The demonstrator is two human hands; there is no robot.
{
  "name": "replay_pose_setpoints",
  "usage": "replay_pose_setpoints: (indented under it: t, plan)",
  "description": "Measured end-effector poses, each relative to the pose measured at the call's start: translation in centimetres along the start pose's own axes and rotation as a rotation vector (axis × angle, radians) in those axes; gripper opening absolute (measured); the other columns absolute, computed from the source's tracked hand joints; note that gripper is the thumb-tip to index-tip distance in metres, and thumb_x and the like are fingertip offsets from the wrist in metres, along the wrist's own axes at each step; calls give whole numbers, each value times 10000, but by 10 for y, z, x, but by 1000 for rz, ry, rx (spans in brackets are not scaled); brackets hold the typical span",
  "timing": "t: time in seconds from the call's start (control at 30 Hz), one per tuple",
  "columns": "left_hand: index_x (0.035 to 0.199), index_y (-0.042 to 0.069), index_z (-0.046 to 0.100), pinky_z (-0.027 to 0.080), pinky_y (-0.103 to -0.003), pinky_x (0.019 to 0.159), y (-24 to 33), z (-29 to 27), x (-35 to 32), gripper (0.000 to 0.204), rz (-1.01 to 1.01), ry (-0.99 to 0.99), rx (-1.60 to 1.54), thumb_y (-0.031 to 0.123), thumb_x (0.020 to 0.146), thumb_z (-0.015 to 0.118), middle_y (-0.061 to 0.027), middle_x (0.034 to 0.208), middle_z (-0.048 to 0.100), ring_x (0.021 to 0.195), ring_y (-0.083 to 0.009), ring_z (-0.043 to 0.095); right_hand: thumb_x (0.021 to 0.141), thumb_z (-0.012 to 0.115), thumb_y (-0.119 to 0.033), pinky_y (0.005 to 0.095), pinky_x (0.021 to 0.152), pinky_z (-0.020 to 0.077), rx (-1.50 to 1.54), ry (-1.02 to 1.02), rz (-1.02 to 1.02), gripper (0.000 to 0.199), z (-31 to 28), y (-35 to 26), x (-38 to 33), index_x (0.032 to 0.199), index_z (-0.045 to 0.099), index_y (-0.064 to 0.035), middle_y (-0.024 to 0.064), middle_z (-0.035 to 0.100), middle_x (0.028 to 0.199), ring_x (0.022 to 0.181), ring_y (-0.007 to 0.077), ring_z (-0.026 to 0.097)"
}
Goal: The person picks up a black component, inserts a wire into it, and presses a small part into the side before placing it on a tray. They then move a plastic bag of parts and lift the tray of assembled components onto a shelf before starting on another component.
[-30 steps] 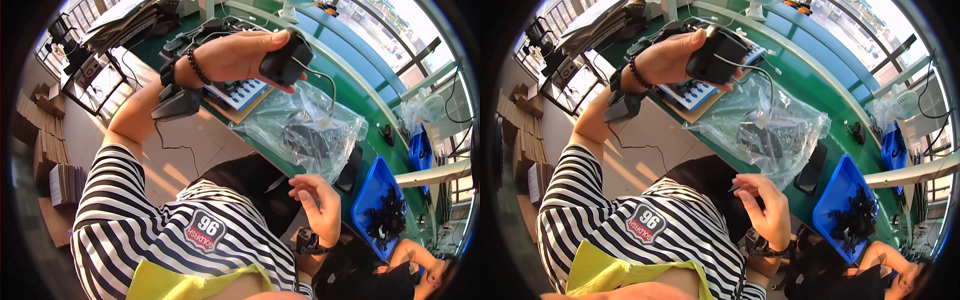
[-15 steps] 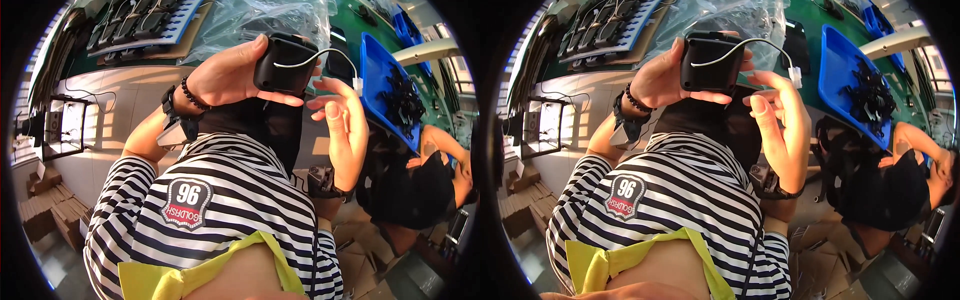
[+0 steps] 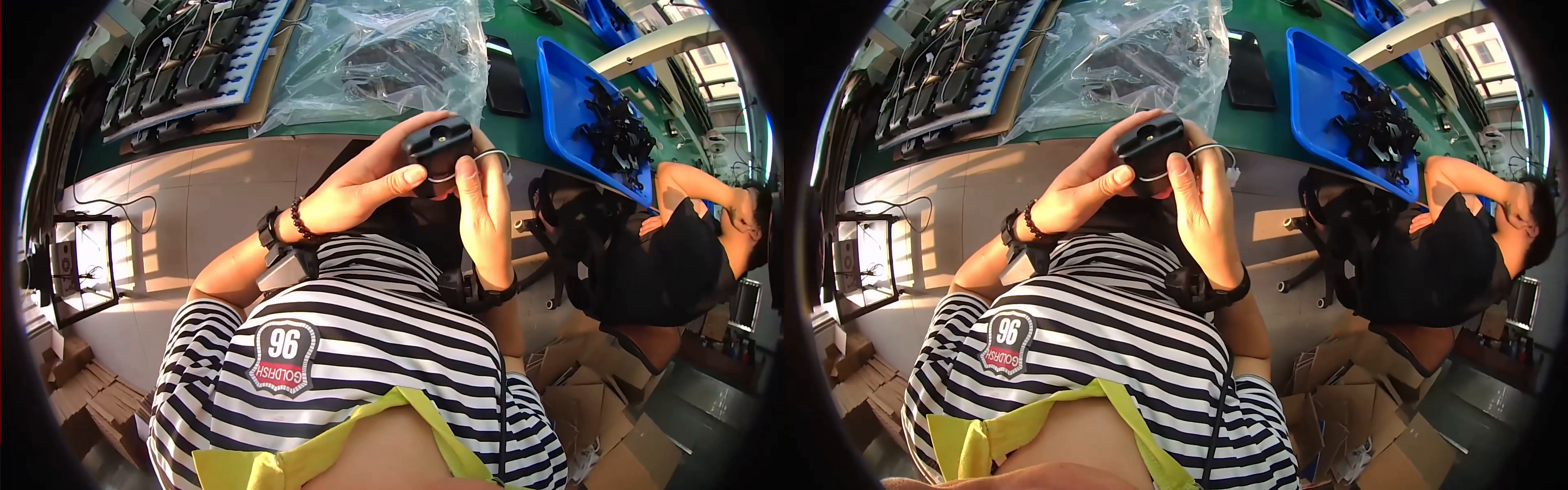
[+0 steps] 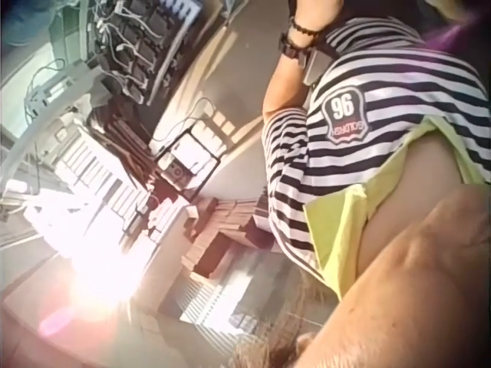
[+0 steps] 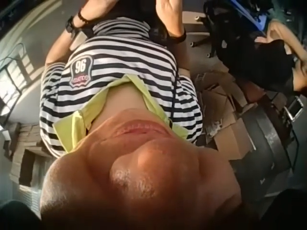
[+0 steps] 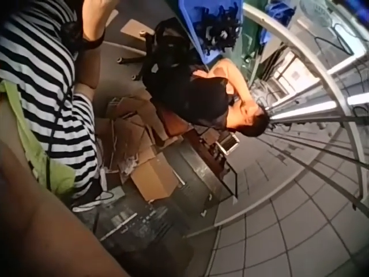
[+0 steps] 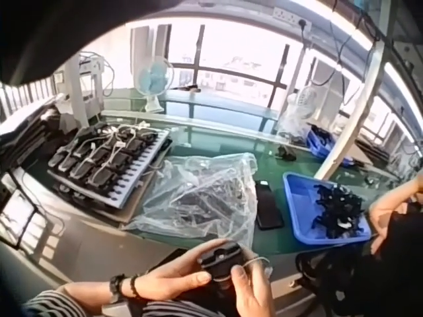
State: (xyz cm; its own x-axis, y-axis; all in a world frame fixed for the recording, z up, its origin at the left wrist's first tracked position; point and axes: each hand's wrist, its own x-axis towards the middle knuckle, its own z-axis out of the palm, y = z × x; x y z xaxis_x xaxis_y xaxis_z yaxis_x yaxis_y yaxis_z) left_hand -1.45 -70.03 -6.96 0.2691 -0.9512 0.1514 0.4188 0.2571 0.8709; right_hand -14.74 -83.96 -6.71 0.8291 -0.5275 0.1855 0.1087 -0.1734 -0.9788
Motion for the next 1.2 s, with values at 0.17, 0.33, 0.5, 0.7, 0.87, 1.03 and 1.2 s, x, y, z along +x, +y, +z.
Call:
replay_pose_setpoints:
  t: [0.17,0.33,0.5,0.7,0.87,1.03,1.2]
  plan:
    - [1552,10,275,450,-384,1090,-7,-23,-22,770,-165,-18,13,293,978,702,-125,1500,441,1322,-218,504,1015,617,-217,339,800,549,-514,-130,-347,406,-8,-9,11,1350,579,9,126,597,1035,897,243,636]
    - [1443,-12,421,490,-360,1041,-11,-31,-37,661,-528,-100,-35,285,949,745,-133,1380,553,1196,-207,597,928,697,-244,375,872,499,-690,-579,-243,353,5,-20,4,1214,658,-40,115,597,1001,931,295,616]
    - [1357,-8,517,546,-320,961,-46,-37,-41,537,-488,-286,34,347,991,685,-100,1223,641,1116,-170,629,882,742,-269,401,822,514,-656,-866,-374,354,7,-9,8,1133,661,-34,106,627,982,918,308,631]
    - [1357,20,527,593,-390,937,-74,-42,-43,492,-682,-33,-466,379,1030,603,-105,1223,655,1081,-188,665,876,730,-80,310,712,517,-898,-284,-96,177,-80,-51,64,1036,691,-14,123,677,922,803,246,686]
    - [1448,39,453,562,-440,992,-77,-58,-23,582,-661,-97,-556,394,1016,616,-175,1319,616,1250,-298,615,845,721,-94,445,876,501,-1602,-91,-364,109,-232,-33,129,938,711,-38,130,693,941,1001,352,652]
    - [1496,49,394,565,-444,1001,-64,-75,-29,611,-544,-153,-477,328,1011,640,-160,1347,591,1251,-289,609,842,719,-85,455,934,488,-1750,-365,-453,92,-249,1,153,917,701,-34,118,712,975,1085,359,640]
    - [1524,63,357,558,-459,1016,-59,-98,-37,650,-549,-227,-490,243,989,678,-142,1363,567,1260,-277,595,843,721,-70,472,1014,474,-1074,106,89,163,-208,-37,150,994,669,-38,133,721,987,1156,378,629]
